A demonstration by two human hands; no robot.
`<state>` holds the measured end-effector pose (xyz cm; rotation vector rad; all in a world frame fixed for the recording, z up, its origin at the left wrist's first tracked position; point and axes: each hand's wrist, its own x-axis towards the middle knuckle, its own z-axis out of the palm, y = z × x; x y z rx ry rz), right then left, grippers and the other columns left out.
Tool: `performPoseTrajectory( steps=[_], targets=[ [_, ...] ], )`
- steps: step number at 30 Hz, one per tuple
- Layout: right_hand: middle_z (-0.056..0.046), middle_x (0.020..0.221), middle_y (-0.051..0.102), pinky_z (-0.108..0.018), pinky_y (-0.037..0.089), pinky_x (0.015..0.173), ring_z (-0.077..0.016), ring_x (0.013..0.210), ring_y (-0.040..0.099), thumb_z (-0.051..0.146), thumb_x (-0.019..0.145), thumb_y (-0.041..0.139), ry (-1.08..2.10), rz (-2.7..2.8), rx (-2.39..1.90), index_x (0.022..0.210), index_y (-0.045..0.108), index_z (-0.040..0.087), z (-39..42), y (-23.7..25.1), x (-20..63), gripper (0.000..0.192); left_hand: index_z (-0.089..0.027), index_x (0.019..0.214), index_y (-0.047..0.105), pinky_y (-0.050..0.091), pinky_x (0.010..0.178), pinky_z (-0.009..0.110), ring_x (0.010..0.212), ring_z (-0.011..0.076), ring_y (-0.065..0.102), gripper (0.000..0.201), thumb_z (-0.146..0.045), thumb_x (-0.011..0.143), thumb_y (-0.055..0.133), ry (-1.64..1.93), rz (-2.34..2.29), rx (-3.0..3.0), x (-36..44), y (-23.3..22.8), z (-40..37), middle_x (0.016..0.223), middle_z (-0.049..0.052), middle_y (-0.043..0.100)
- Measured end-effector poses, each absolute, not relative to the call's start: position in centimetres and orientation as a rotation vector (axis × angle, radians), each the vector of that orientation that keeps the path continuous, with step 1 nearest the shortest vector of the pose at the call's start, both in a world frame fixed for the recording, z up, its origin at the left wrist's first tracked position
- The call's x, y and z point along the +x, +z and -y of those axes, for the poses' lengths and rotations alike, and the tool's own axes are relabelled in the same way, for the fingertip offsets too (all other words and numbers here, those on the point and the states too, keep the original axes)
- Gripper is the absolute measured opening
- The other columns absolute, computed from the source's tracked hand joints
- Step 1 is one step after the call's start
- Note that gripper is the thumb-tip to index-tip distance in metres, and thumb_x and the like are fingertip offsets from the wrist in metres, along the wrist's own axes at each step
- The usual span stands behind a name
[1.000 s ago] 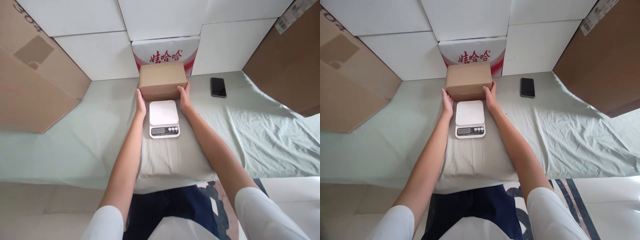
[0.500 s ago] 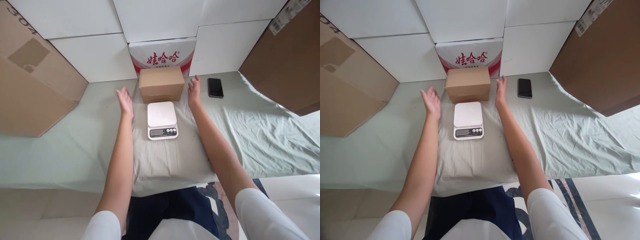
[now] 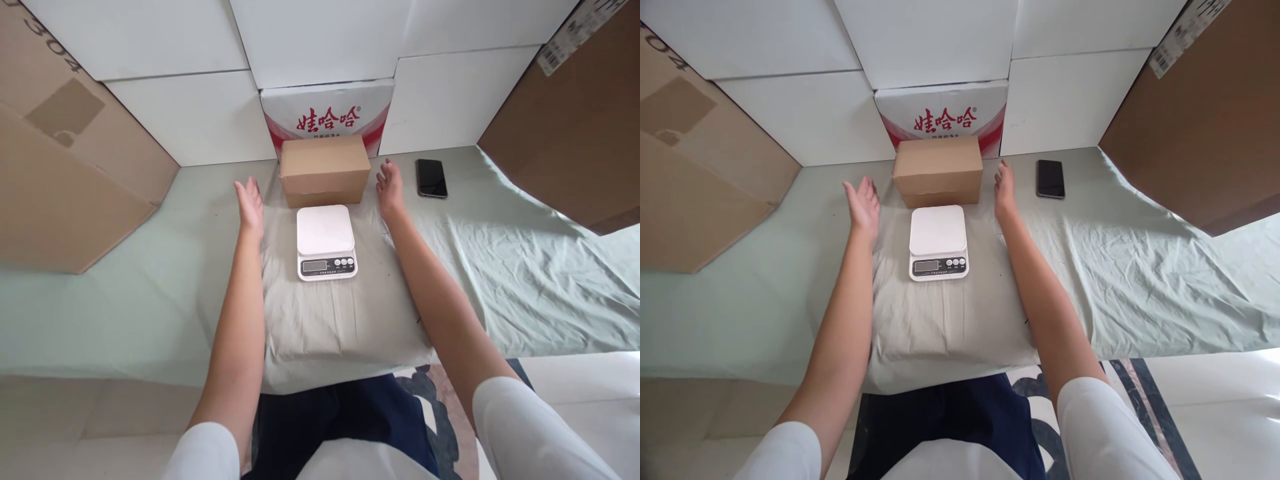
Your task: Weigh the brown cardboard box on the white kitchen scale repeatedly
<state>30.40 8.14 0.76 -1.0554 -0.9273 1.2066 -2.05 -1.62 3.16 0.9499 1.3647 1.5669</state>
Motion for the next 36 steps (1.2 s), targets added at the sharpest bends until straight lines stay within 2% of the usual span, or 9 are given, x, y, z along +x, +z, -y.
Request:
performPoseTrajectory(
  steps=[3,6,9,13,20,24,28,30,36],
  targets=[
    [-0.001,0.159,0.058,-0.052,0.03,0.136,-0.0288,0.16,0.043,0.079,0.074,0.054,1.23,1.027,-0.948,0.137,0.056,0.033,-7.7,-0.4,28.1,0.077,-0.026,0.168,0.031,0.016,0.137,0.037,0.168,0.0186,0.018,0.087,-0.071,0.1,-0.001,1.493,-1.359,0.988,-0.3,2.6,1.2,0.181,0.005,0.021],
    [0.0,0.149,0.066,-0.049,0.03,0.138,-0.0278,0.157,0.045,0.074,0.077,0.056,1.194,1.114,-0.835,0.13,0.062,0.031,-6.6,-0.8,26.3,0.068,-0.022,0.167,0.032,0.021,0.136,0.036,0.166,0.0187,0.026,0.086,-0.068,0.102,0.0,1.444,-1.316,1.034,1.2,1.9,0.9,0.178,0.007,0.028],
    [0.001,0.155,0.061,-0.046,0.024,0.14,-0.025,0.159,0.042,0.067,0.081,0.057,1.158,1.173,-0.835,0.137,0.058,0.031,-5.3,-0.2,25.5,0.066,-0.023,0.165,0.037,0.025,0.135,0.035,0.163,0.0196,0.035,0.088,-0.073,0.101,0.004,1.444,-1.265,1.078,2.0,1.5,0.8,0.176,0.009,0.036],
    [-0.001,0.164,0.053,-0.045,0.025,0.14,-0.0247,0.159,0.041,0.062,0.083,0.055,1.135,1.231,-0.87,0.144,0.052,0.028,-4.1,0.6,25.5,0.07,-0.025,0.161,0.046,0.026,0.135,0.039,0.163,0.0218,0.037,0.089,-0.079,0.099,0.011,1.482,-1.237,1.076,2.2,1.1,0.8,0.174,0.009,0.039],
    [-0.002,0.163,0.053,-0.045,0.025,0.14,-0.0256,0.16,0.039,0.069,0.081,0.054,1.108,1.263,-0.907,0.146,0.049,0.028,-4.2,1.0,25.5,0.077,-0.027,0.156,0.052,0.023,0.135,0.042,0.162,0.0236,0.038,0.09,-0.084,0.096,0.017,1.496,-1.219,1.062,2.1,1.5,1.1,0.172,0.009,0.044],
    [0.001,0.164,0.052,-0.046,0.025,0.14,-0.0256,0.162,0.036,0.072,0.082,0.053,1.075,1.315,-0.828,0.146,0.048,0.032,-3.6,3.4,25.8,0.076,-0.032,0.153,0.056,0.024,0.136,0.044,0.163,0.0259,0.036,0.094,-0.091,0.09,0.02,1.532,-1.189,1.146,1.9,3.2,2.1,0.17,0.006,0.047],
    [0.002,0.163,0.052,-0.05,0.022,0.141,-0.0278,0.165,0.03,0.07,0.084,0.058,1.028,1.432,-0.726,0.151,0.043,0.037,-0.3,6.4,27.1,0.076,-0.037,0.152,0.055,0.023,0.137,0.047,0.166,0.0286,0.029,0.094,-0.096,0.083,0.03,1.565,-1.121,1.305,1.7,4.8,5.9,0.171,0.001,0.046],
    [0.002,0.167,0.047,-0.048,0.017,0.142,-0.0285,0.167,0.026,0.067,0.084,0.064,1.04,1.488,-0.72,0.152,0.043,0.037,2.3,6.8,28.0,0.078,-0.036,0.154,0.054,0.023,0.137,0.046,0.166,0.0295,0.027,0.093,-0.094,0.085,0.034,1.571,-1.088,1.363,1.7,5.1,8.8,0.171,0.001,0.045],
    [0.004,0.169,0.044,-0.047,0.021,0.142,-0.0265,0.166,0.028,0.06,0.085,0.063,1.195,1.446,-0.767,0.158,0.034,0.043,8.6,3.4,29.5,0.081,-0.033,0.157,0.051,0.022,0.138,0.045,0.167,0.0324,0.024,0.093,-0.092,0.087,0.036,1.496,-1.119,1.349,2.2,3.3,15.9,0.175,0.004,0.038]
  ],
)
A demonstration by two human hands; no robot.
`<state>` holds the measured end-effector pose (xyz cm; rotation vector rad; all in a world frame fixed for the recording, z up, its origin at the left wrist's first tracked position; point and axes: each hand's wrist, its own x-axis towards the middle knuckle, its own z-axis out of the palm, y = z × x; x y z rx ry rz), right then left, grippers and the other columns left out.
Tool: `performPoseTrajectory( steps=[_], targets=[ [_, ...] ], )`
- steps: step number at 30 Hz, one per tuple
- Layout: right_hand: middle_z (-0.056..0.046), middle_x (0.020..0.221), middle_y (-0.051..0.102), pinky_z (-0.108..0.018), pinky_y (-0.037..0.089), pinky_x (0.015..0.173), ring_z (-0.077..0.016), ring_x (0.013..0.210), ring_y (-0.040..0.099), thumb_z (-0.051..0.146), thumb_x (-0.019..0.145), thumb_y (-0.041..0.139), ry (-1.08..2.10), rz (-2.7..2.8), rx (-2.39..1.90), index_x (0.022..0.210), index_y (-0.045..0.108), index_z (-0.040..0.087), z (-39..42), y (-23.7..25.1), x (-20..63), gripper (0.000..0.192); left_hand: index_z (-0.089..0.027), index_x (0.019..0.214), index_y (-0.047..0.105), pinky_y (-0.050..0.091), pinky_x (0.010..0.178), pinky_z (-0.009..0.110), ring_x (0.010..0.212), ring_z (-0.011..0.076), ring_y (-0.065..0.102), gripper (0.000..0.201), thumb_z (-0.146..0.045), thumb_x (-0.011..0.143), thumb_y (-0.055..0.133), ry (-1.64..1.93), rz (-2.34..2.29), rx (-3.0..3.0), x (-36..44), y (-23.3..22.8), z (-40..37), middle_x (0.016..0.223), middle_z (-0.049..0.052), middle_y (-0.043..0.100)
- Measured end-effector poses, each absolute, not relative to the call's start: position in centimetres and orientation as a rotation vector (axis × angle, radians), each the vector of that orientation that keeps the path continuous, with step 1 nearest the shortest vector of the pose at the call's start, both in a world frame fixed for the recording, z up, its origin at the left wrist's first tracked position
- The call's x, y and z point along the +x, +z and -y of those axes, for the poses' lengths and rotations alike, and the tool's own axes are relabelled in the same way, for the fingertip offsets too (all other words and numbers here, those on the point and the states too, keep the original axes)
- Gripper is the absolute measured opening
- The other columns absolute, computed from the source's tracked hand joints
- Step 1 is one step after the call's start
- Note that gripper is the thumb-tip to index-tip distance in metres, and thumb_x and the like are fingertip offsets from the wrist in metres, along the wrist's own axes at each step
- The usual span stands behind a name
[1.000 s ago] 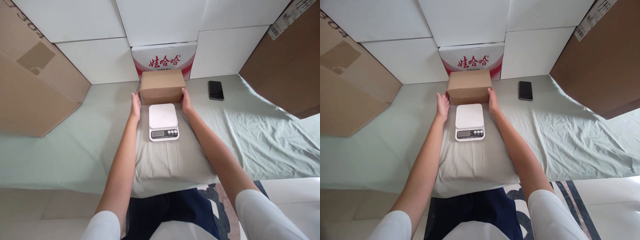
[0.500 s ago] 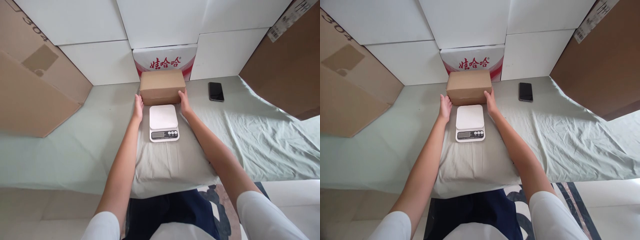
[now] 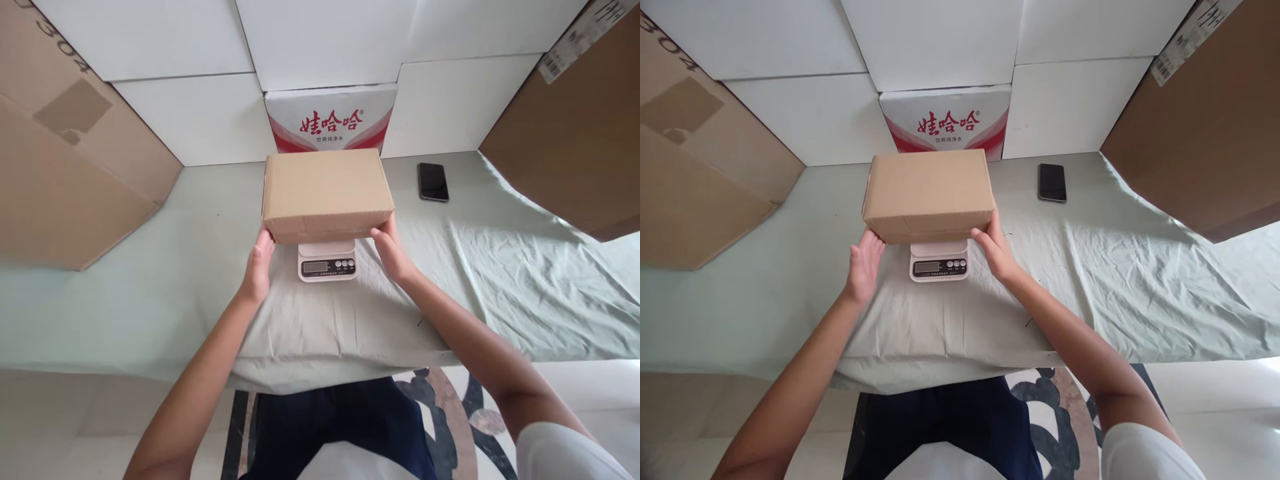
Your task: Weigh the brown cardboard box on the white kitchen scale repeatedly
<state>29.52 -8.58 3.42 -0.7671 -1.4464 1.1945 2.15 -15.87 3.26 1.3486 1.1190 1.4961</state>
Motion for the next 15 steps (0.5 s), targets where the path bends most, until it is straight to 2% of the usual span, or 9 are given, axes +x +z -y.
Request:
performPoseTrajectory(
  steps=[4,15],
  targets=[
    [0.004,0.169,0.044,-0.049,0.023,0.141,-0.0263,0.165,0.03,0.055,0.085,0.061,1.218,1.403,-0.763,0.159,0.034,0.044,9.4,1.7,29.4,0.079,-0.033,0.158,0.05,0.023,0.137,0.047,0.167,0.0325,0.024,0.094,-0.092,0.086,0.033,1.494,-1.154,1.312,2.5,1.8,17.0,0.176,0.005,0.035],
    [0.005,0.168,0.046,-0.047,0.024,0.141,-0.0256,0.165,0.031,0.057,0.087,0.06,1.199,1.415,-0.772,0.159,0.034,0.044,9.2,1.9,29.5,0.078,-0.034,0.159,0.047,0.022,0.137,0.046,0.167,0.032,0.023,0.096,-0.093,0.086,0.032,1.505,-1.161,1.296,2.7,1.3,16.7,0.177,0.004,0.034]
  ],
)
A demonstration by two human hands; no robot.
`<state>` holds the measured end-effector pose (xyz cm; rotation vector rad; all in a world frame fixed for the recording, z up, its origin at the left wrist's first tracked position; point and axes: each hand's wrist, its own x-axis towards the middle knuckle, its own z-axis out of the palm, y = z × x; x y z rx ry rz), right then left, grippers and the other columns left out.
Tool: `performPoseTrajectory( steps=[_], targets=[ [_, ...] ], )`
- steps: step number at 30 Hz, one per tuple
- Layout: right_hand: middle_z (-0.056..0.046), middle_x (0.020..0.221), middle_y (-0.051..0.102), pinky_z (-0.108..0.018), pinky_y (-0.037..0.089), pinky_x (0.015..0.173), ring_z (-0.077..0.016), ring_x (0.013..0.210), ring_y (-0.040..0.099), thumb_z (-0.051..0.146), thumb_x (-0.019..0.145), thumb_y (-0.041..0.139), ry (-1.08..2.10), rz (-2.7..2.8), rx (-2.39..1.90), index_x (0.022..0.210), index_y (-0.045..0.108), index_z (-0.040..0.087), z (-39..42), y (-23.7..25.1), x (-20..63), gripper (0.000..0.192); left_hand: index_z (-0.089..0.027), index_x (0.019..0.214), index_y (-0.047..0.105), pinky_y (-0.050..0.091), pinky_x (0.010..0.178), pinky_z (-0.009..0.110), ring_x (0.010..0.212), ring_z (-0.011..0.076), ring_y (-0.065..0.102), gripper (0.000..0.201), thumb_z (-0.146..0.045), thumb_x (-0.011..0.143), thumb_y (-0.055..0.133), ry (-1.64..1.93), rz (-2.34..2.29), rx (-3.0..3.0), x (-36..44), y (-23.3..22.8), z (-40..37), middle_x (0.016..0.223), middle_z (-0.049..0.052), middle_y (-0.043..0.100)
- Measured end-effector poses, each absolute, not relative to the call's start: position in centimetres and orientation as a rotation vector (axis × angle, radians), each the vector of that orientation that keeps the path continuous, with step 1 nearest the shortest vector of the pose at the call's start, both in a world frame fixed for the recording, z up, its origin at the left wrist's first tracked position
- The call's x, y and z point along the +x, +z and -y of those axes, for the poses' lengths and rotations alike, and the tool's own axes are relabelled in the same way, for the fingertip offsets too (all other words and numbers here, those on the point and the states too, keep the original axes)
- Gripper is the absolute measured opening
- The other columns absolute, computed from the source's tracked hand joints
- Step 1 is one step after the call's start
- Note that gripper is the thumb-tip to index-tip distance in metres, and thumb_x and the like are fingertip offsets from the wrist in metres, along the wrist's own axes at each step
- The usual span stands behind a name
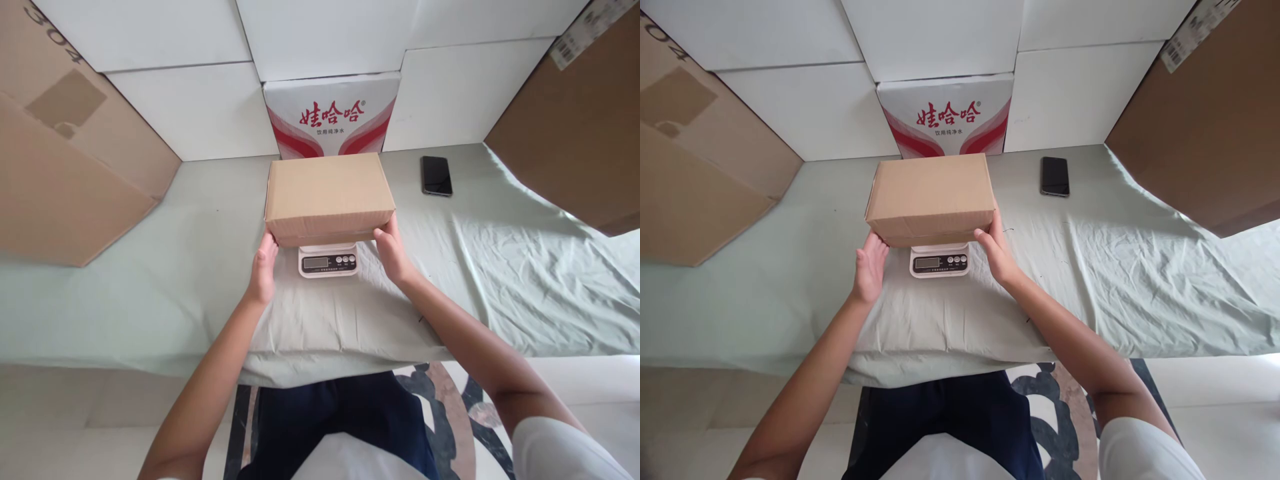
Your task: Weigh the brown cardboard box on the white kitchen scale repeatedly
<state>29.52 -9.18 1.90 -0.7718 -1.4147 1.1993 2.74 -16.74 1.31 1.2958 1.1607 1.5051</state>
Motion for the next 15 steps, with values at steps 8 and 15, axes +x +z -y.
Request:
performPoseTrajectory(
  steps=[8,15],
  targets=[
    [0.009,0.177,0.032,-0.051,0.023,0.141,-0.0268,0.168,0.025,0.067,0.085,0.061,1.213,1.377,-0.815,0.161,0.031,0.046,9.3,2.1,29.7,0.085,-0.037,0.161,0.045,0.021,0.138,0.044,0.168,0.0298,0.019,0.094,-0.092,0.086,0.034,1.565,-1.166,1.328,2.6,1.9,16.6,0.178,0.001,0.032],
    [0.01,0.178,0.028,-0.06,0.013,0.14,-0.0292,0.17,0.019,0.077,0.085,0.052,1.037,1.248,-0.932,0.159,0.029,0.052,8.5,4.4,32.9,0.082,-0.043,0.163,0.038,0.017,0.139,0.04,0.17,0.0211,0.012,0.087,-0.088,0.091,0.019,1.736,-1.312,1.223,-0.8,2.0,16.5,0.181,-0.009,0.021]
  ],
)
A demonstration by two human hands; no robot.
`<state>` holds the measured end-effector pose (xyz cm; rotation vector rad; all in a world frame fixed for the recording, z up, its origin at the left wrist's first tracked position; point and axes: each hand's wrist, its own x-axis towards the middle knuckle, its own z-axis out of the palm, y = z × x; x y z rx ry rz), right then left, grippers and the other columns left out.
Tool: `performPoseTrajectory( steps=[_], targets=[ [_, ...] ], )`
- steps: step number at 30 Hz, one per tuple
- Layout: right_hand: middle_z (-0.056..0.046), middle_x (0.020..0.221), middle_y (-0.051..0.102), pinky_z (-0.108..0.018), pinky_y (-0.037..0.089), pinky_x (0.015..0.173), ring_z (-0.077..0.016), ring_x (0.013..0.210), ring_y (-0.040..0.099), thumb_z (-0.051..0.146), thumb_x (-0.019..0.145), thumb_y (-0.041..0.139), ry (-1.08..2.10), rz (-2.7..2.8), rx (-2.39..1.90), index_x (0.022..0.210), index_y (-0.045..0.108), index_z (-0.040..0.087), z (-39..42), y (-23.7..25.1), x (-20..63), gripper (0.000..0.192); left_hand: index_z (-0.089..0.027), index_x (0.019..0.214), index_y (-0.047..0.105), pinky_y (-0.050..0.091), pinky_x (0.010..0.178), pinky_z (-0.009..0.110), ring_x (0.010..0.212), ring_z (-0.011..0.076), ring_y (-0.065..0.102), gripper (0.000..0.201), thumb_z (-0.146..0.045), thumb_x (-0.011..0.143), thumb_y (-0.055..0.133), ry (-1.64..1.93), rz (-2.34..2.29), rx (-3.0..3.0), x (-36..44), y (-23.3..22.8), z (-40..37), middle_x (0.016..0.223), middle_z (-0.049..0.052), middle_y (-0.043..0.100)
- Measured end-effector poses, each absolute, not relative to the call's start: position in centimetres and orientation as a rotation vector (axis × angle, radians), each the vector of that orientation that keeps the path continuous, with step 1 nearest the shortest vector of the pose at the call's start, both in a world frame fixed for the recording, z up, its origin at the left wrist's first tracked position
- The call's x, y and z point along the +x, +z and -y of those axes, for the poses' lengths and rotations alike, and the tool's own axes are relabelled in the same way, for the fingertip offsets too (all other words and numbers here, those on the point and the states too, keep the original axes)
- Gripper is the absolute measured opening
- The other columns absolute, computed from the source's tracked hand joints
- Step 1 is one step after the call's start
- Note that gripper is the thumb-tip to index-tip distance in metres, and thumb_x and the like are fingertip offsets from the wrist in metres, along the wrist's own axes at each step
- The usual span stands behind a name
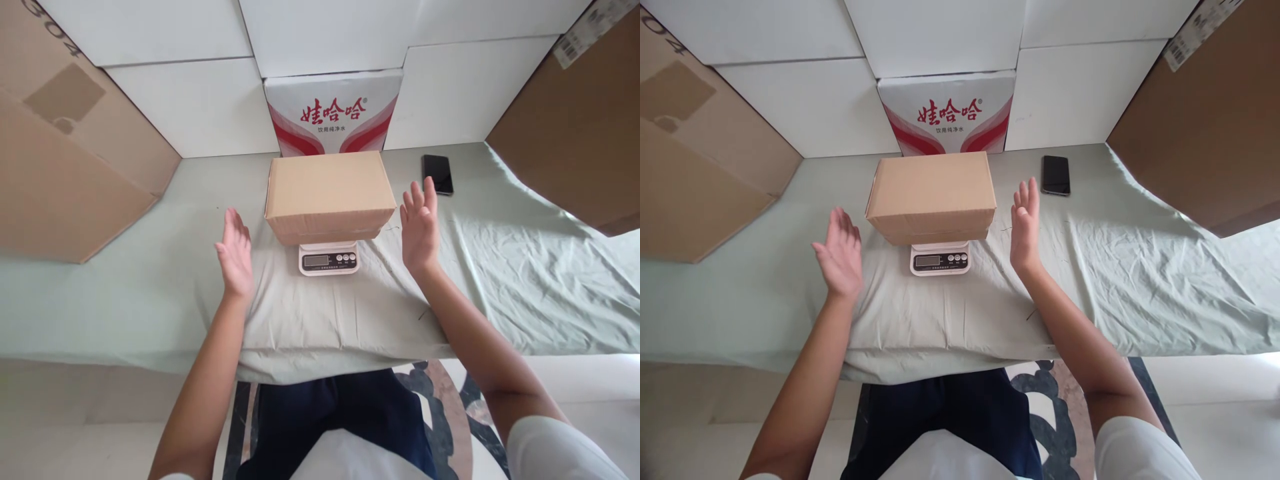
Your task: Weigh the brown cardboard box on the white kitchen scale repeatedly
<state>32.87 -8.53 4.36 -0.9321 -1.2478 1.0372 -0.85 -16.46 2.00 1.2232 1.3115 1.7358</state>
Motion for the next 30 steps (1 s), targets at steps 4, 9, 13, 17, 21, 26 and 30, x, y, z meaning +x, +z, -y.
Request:
performPoseTrajectory(
  steps=[4,9,13,17,21,26,30],
  targets=[
    [0.009,0.178,0.028,-0.06,0.013,0.14,-0.0295,0.17,0.019,0.077,0.084,0.049,1.034,1.204,-0.984,0.16,0.028,0.052,7.6,4.2,33.6,0.082,-0.044,0.161,0.041,0.016,0.139,0.041,0.169,0.0217,0.013,0.087,-0.089,0.091,0.016,1.744,-1.279,1.177,-1.2,2.1,16.4,0.18,-0.01,0.023],
    [0.009,0.178,0.028,-0.058,0.013,0.141,-0.0276,0.17,0.021,0.075,0.081,0.055,1.111,1.123,-0.989,0.157,0.032,0.05,7.6,3.4,32.8,0.083,-0.041,0.163,0.039,0.016,0.139,0.041,0.169,0.0203,0.014,0.09,-0.09,0.089,0.018,1.702,-1.296,1.194,-0.7,2.0,16.3,0.18,-0.009,0.023],
    [0.007,0.18,0.025,-0.057,0.014,0.141,-0.0275,0.17,0.02,0.076,0.08,0.056,1.153,1.151,-0.973,0.159,0.031,0.047,7.9,2.8,32.2,0.087,-0.041,0.163,0.039,0.015,0.14,0.042,0.17,0.0218,0.013,0.09,-0.089,0.09,0.018,1.686,-1.262,1.22,-0.8,1.4,16.1,0.18,-0.006,0.022],
    [0.007,0.181,0.021,-0.056,0.012,0.141,-0.0266,0.171,0.015,0.077,0.083,0.055,1.183,1.2,-0.962,0.16,0.028,0.046,8.0,2.1,32.0,0.088,-0.039,0.164,0.037,0.016,0.139,0.045,0.17,0.0239,0.012,0.089,-0.088,0.091,0.019,1.656,-1.243,1.277,-1.0,0.8,16.1,0.181,-0.004,0.021],
    [0.008,0.181,0.022,-0.054,0.011,0.142,-0.0271,0.171,0.016,0.077,0.084,0.056,1.208,1.222,-0.918,0.161,0.028,0.046,7.9,1.3,31.8,0.087,-0.039,0.165,0.035,0.019,0.139,0.043,0.169,0.0235,0.014,0.092,-0.089,0.09,0.017,1.61,-1.264,1.324,-0.8,0.4,16.1,0.181,-0.004,0.021],
    [0.01,0.179,0.026,-0.055,0.011,0.143,-0.0261,0.171,0.017,0.073,0.09,0.055,1.198,1.259,-0.848,0.16,0.032,0.047,8.1,0.4,31.5,0.078,-0.039,0.164,0.037,0.017,0.139,0.041,0.169,0.0232,0.016,0.089,-0.088,0.091,0.024,1.596,-1.183,1.312,-0.1,0.4,16.3,0.18,-0.004,0.022],
    [0.01,0.179,0.026,-0.053,0.014,0.143,-0.0246,0.171,0.017,0.071,0.094,0.051,1.171,1.317,-0.787,0.16,0.032,0.046,8.5,0.2,31.2,0.073,-0.035,0.164,0.038,0.019,0.139,0.042,0.168,0.0269,0.018,0.095,-0.091,0.088,0.03,1.561,-1.161,1.29,0.9,0.6,16.5,0.18,0.0,0.024]
  ],
)
